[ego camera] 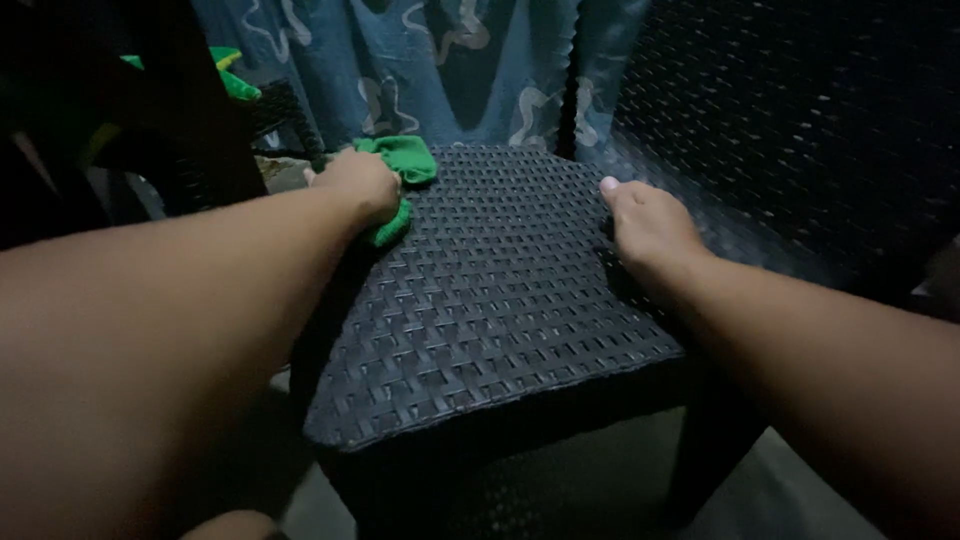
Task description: The person wipes the back, seat, and legs of a chair with a cloth before repeating the process on a second chair.
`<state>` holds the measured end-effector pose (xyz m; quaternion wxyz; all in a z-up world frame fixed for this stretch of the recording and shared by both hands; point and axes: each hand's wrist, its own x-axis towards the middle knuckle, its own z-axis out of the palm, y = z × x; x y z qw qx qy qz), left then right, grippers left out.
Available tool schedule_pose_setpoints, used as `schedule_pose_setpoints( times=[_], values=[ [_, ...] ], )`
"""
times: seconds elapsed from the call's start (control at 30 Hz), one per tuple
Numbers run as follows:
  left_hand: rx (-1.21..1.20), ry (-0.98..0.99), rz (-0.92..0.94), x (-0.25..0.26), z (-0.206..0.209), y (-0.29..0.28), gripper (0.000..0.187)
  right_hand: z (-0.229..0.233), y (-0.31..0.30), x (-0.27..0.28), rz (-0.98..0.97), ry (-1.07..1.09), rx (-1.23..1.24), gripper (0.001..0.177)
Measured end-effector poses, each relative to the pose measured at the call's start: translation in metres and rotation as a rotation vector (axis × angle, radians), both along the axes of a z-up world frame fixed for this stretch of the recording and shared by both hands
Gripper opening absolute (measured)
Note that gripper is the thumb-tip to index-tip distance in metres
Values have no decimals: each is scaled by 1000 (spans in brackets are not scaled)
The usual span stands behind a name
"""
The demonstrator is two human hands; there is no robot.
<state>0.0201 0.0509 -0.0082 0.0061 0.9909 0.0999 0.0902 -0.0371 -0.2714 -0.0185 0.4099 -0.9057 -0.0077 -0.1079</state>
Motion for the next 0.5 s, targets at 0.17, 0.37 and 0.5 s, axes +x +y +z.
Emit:
schedule_pose_setpoints(
  times=[0.17,0.37,0.5],
  values=[
    [-36,-14,-44,21,-10,-22,41,-3,1,4,-40,-21,110,49],
    [39,207,-364,-5,-16,-161,33,-4,-7,8,-88,-180,420,37],
    [-55,104,-732,-51,-22,-232,26,-3,-15,15,-86,-148,444,36]
  ],
)
